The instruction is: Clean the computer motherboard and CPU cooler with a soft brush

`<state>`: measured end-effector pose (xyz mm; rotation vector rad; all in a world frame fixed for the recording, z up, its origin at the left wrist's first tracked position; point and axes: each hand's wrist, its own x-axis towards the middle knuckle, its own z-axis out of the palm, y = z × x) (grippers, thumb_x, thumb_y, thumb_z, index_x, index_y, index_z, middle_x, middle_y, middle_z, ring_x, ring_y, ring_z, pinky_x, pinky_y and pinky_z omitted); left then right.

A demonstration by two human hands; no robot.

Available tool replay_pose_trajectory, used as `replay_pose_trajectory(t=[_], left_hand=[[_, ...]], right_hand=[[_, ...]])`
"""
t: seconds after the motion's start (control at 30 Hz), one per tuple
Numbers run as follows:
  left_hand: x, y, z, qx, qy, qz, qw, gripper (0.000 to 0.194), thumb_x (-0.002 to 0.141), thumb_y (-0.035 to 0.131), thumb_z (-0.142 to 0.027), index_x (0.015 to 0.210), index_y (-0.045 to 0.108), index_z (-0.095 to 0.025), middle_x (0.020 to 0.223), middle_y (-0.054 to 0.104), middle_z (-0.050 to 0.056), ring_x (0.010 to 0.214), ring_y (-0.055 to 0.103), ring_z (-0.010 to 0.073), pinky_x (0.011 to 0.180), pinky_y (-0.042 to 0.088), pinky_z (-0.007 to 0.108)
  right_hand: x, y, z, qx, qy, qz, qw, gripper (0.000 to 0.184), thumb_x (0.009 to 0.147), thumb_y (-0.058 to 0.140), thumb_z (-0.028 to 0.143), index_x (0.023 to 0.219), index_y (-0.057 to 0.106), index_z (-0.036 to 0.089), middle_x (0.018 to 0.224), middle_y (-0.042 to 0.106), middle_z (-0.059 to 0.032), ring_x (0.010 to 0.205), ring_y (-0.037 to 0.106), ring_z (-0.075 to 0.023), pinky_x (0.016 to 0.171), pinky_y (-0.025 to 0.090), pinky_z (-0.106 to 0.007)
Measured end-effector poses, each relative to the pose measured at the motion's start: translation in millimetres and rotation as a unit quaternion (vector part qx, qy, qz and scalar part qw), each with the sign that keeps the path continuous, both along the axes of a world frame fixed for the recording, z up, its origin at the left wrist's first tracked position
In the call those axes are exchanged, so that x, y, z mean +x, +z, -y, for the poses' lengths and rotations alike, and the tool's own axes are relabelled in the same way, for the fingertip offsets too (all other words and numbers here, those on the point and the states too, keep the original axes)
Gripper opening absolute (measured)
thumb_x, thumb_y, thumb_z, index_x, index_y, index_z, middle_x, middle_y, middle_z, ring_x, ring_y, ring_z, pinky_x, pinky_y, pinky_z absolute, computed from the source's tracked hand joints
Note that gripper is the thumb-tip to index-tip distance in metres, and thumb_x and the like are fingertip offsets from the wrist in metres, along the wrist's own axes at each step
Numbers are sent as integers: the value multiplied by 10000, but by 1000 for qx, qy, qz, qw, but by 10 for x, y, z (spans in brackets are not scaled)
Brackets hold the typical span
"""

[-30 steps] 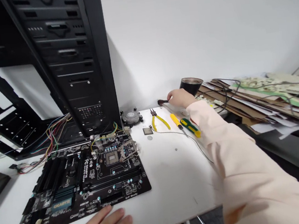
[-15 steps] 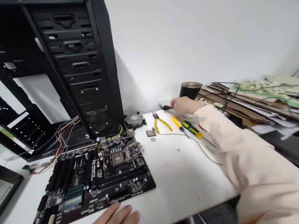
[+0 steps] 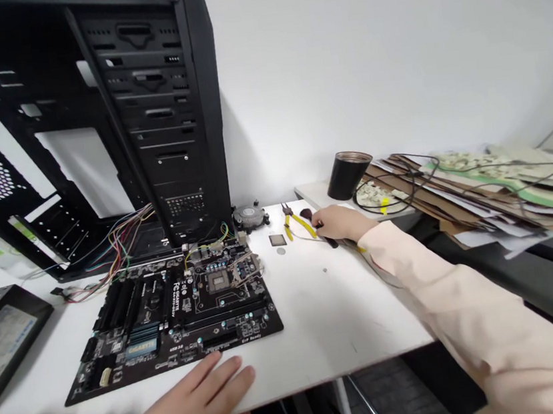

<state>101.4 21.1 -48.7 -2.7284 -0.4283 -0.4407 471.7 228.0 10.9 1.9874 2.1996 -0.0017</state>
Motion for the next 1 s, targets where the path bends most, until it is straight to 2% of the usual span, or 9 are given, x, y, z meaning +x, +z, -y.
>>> replay_pose_trajectory(t=[0.07, 0.23, 0.47, 0.63, 0.83, 1.0], left_hand=[[0, 40, 11, -9, 3, -6, 1000, 182, 919, 596, -313, 770, 651, -224, 1228, 631, 41, 1099, 546, 227, 990, 369, 394], [-17, 113, 26, -21, 8, -13, 1000, 145, 913, 572, -321, 854, 672, -234, 1251, 627, 45, 1123, 549, 236, 1014, 351, 400], [-53, 60, 24, -29, 1, -20, 999, 144, 921, 570, -330, 875, 672, -240, 1314, 591, 60, 1149, 539, 247, 1041, 296, 425], [-70, 113, 35, -30, -4, -19, 999, 124, 892, 594, -330, 894, 660, -225, 1308, 607, 64, 1167, 535, 251, 1051, 285, 422], [-86, 149, 36, -50, -10, -36, 998, 166, 854, 624, -344, 930, 648, -199, 1351, 564, 112, 1216, 497, 283, 1069, 258, 445], [-114, 168, 37, -51, -15, -36, 998, 141, 877, 595, -312, 935, 639, -192, 1359, 547, 128, 1208, 507, 281, 1058, 288, 435]], right_hand=[[-13, -8, 12, 1, -2, 7, 1000, 394, 758, 565, 286, 1119, 708, 223, 1068, 723, -101, 941, 672, -256, 760, 474, -311], [-73, -25, 6, 17, -2, 16, 1000, 487, 719, 585, 240, 1195, 677, 196, 1046, 728, -117, 934, 667, -258, 764, 468, -304], [-83, -25, -73, 49, 14, 19, 999, 379, 729, 572, 198, 1072, 733, 200, 974, 738, -93, 891, 669, -244, 748, 463, -297], [-172, 8, 86, 100, 49, -1, 994, 324, 835, 464, 224, 1015, 725, 155, 1031, 704, -130, 931, 648, -240, 837, 459, -311], [-380, -192, 231, 99, 79, -37, 991, 319, 886, 439, 318, 918, 723, 176, 1042, 700, -111, 994, 620, -247, 893, 451, -330], [-421, -306, 271, 102, 73, -39, 991, 333, 910, 378, 264, 846, 687, 158, 1015, 669, -147, 989, 607, -260, 912, 436, -363]])
